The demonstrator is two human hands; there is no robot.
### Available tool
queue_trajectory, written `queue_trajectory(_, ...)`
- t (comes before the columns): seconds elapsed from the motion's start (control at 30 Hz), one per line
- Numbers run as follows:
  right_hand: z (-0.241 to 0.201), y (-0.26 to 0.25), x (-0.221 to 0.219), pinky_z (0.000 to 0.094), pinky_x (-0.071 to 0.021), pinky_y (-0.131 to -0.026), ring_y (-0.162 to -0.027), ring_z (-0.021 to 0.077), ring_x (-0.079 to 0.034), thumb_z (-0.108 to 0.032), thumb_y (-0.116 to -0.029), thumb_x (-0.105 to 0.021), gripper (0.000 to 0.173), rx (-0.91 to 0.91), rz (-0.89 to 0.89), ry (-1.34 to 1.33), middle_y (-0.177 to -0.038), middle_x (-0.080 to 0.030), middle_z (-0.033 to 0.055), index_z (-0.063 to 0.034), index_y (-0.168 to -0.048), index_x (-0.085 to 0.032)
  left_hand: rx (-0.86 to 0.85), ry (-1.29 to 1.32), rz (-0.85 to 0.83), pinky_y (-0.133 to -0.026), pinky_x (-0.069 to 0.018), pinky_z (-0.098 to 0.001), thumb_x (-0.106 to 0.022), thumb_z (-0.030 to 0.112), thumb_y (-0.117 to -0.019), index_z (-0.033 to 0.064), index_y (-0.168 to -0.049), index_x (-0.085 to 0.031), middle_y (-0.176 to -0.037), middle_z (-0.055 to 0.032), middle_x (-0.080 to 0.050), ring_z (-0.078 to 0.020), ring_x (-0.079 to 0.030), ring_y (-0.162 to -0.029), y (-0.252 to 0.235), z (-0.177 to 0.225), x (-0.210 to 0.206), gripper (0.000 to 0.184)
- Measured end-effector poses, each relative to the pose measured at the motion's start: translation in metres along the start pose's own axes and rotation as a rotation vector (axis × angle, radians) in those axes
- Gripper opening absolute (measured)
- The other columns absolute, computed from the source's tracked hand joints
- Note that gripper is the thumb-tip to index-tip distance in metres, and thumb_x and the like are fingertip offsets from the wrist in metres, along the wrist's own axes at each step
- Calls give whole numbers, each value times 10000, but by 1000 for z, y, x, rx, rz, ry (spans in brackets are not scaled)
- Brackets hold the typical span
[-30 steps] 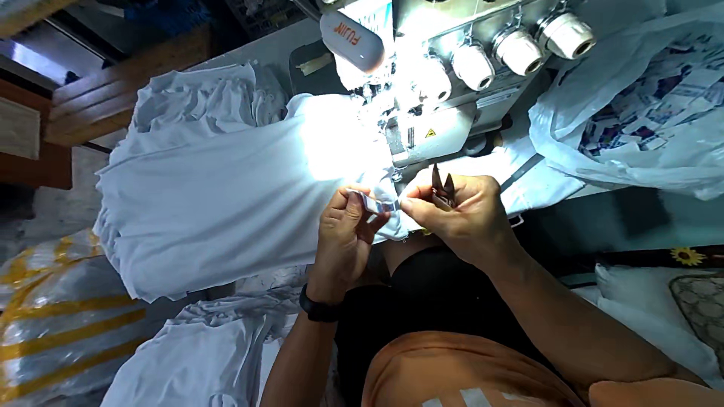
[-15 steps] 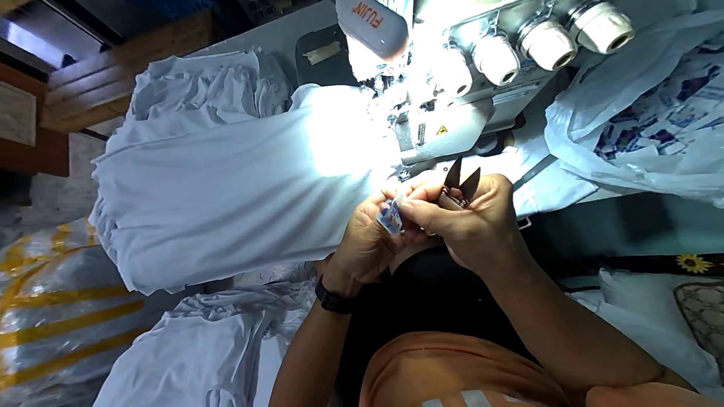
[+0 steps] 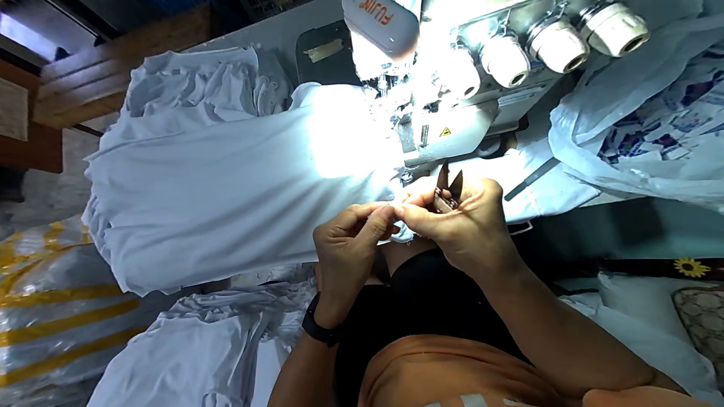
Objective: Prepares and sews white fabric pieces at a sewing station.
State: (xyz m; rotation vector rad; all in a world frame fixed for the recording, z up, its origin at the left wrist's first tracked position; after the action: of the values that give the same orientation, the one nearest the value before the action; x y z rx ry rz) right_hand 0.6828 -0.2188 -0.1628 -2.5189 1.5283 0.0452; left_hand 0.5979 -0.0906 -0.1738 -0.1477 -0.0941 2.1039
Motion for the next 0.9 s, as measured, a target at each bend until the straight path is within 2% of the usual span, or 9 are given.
queue_trajectory(0.2, 21, -5, 3, 135, -427, -436, -496, -6, -509, 117, -734, -738, 276, -105, 62, -183, -690, -656, -40, -131, -758, -618, -5, -140, -52, -635, -611, -197, -696, -17, -922, 30, -994, -716, -797, 53, -732, -17, -691, -662, -7, -2, -2, 88)
queue_trajectory(0.3, 21, -8, 6, 140, -455, -457, -511, -7, -531, 94, -730, -755, 274, -80, 37, -147, -700, -663, -59, -139, -821, -642, -42, -217, -112, -645, -597, -184, -673, -2, -930, 37, -933, -682, -765, 67, -704, 0, -674, -664, -15, 1, -5, 40)
queue_trajectory(0.37, 8, -15, 10, 108, -480, -529, -588, -44, -548, 19, -771, -781, 271, 82, -35, -8, -793, -677, -81, -113, -978, -665, -65, -278, -155, -686, -580, -180, -651, 32, -943, 68, -913, -680, -780, 91, -692, 19, -660, -707, -25, 13, -1, 55)
queue_trajectory(0.43, -11, -24, 18, 70, -451, -633, -703, -59, -532, -46, -831, -768, 236, 358, -39, 297, -918, -674, -22, -13, -1045, -674, -122, -391, -163, -736, -567, -172, -635, 90, -975, 101, -929, -687, -837, 118, -693, 42, -651, -773, -39, 34, 7, 71)
queue_trajectory(0.5, -17, -32, 18, 187, -508, -714, -814, 112, -624, -54, -875, -714, 193, 626, -45, 646, -996, -688, 149, 26, -1049, -733, -186, -505, -146, -800, -554, -165, -631, 120, -984, 101, -933, -685, -936, 108, -686, 50, -645, -880, -53, 55, 11, 77)
queue_trajectory(0.57, -10, -37, 7, 275, -478, -549, -686, 204, -621, -45, -906, -660, 190, 837, -104, 809, -954, -671, 206, -27, -1046, -787, -238, -589, -150, -889, -523, -176, -644, 118, -955, 78, -893, -683, -1056, 47, -649, 8, -610, -1028, -66, 64, 6, 83)
queue_trajectory(0.63, -3, -38, -1, 284, -407, -485, -613, 197, -558, -59, -936, -649, 176, 926, -177, 821, -917, -651, 189, -73, -1023, -802, -237, -688, -158, -969, -482, -253, -682, 116, -918, 53, -844, -686, -1139, -29, -637, -79, -576, -1132, -77, 57, -4, 97)
queue_trajectory(0.77, -2, -27, -4, 272, -485, -626, -739, 196, -612, -36, -940, -630, 140, 967, -212, 664, -911, -683, 176, -35, -944, -770, -227, -878, -202, -1038, -333, -590, -713, 165, -891, 43, -835, -730, -1089, -110, -662, -276, -570, -1154, -90, 23, -24, 136)
queue_trajectory(0.9, -4, -18, -4, 260, -480, -661, -791, 190, -618, -43, -955, -628, 127, 996, -156, 684, -967, -696, 176, -44, -946, -755, -242, -930, -198, -1038, -324, -595, -701, 166, -884, 53, -805, -723, -1088, -108, -660, -279, -568, -1166, -92, 18, -25, 140)
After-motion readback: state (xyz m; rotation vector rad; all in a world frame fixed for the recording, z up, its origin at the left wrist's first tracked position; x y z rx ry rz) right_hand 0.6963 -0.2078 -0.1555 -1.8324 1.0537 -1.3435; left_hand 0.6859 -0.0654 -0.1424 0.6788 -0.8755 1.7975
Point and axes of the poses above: each hand's wrist, its own y-axis away from the middle knuckle, its own x-axis out of the back of the hand, z = x × y, the point moved 10 cm from there along -y, towards the middle knuckle
